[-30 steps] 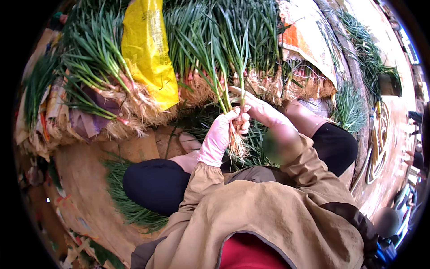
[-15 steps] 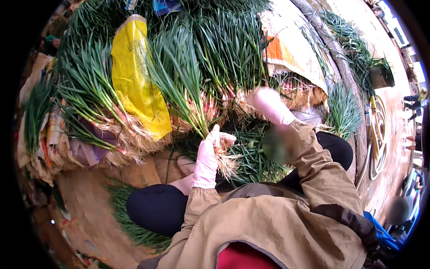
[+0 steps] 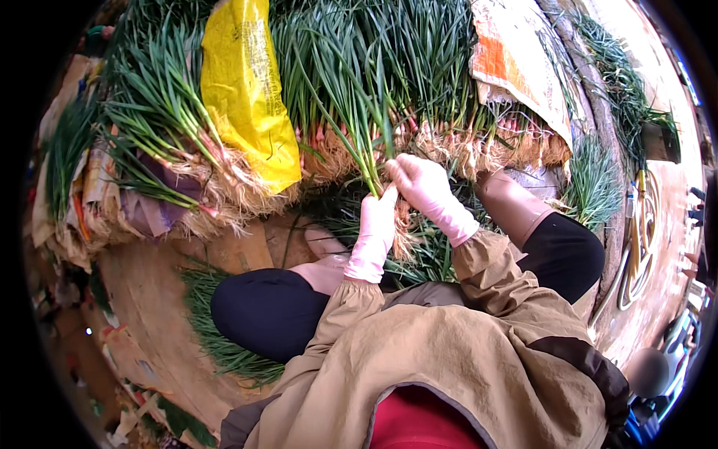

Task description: The person picks up a bunch of green onions and removes the outer layers of the bulbs by hand while sitting on the floor.

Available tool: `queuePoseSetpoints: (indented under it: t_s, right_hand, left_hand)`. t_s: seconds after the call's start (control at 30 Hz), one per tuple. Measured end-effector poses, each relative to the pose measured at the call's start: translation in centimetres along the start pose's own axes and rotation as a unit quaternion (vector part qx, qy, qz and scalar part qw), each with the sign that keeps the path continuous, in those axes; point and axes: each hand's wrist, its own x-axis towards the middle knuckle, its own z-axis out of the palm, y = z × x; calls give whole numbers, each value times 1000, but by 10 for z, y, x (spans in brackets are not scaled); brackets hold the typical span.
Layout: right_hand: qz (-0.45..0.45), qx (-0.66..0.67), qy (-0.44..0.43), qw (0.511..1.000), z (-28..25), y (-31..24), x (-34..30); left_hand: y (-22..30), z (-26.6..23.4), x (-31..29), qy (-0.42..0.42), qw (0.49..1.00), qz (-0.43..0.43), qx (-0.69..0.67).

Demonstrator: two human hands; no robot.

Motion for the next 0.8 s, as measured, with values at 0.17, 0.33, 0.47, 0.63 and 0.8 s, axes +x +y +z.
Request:
queuePoseSetpoints:
  t_s: [0.17, 0.33, 0.47, 0.63, 0.8]
  right_hand:
    - [209, -138, -276, 928, -24, 77, 3]
    - [209, 177, -200, 941, -36, 55, -12]
    - [80, 516, -132, 842, -4, 20, 15]
    - [74, 488, -285, 822, 1, 10, 8]
    - [126, 268, 33, 955, -25, 38, 20]
  left_hand:
    - [23, -2, -20, -101, 985, -68, -120]
    - [25, -11, -26, -160, 965, -85, -188]
    - [29, -14, -34, -259, 912, -109, -299]
    - [29, -25, -28, -274, 895, -87, -341]
    - [34, -13, -37, -157, 967, -58, -191]
